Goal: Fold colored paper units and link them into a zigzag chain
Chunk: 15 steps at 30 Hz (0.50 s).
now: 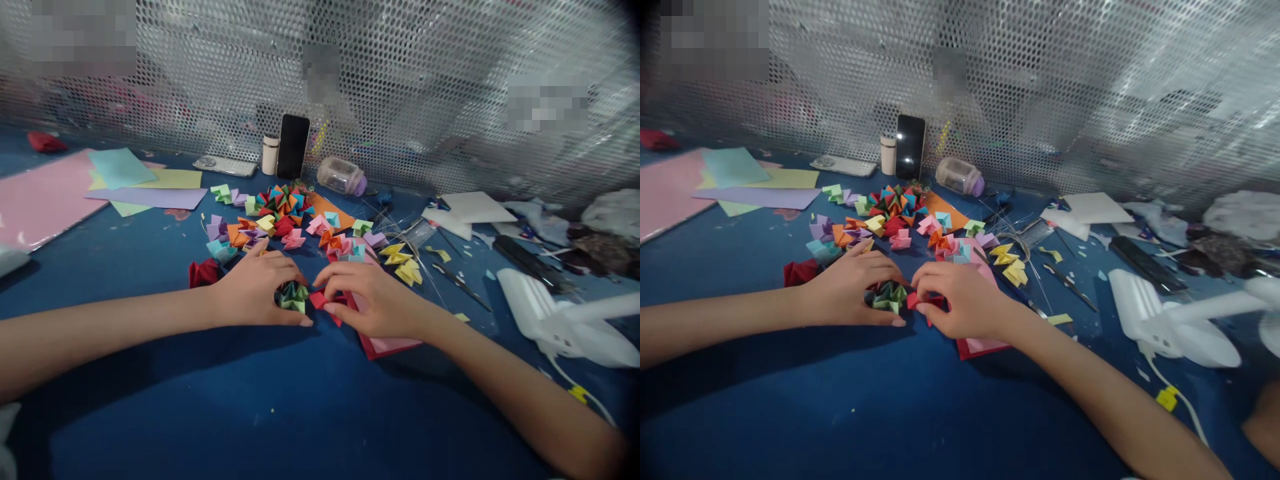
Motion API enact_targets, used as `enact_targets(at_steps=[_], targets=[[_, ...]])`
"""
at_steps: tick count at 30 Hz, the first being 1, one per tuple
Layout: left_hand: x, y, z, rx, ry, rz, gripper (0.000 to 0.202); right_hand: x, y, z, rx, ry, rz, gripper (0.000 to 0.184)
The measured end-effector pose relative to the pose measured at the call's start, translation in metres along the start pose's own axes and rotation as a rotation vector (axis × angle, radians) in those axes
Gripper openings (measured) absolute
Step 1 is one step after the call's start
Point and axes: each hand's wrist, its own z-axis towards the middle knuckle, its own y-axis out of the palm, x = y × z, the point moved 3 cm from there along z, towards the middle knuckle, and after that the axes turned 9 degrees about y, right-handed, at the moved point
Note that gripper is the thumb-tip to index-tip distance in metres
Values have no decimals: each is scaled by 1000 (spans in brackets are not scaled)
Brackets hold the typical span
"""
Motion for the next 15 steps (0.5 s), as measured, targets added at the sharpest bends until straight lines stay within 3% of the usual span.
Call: enact_targets(at_steps=[8,12,14,15], targets=[[-3,-6,-1,-69,-15,-78,46,25,-8,4,256,28,-237,11],[-2,-5,-1,-30,40,-93,49,15,-12,1,494,55,-137,14],[0,-6,-2,28,57,-103,51,6,-6,0,437,153,25,9],[2,-6,-2,52,65,-106,50,3,0,0,366,245,135,16]])
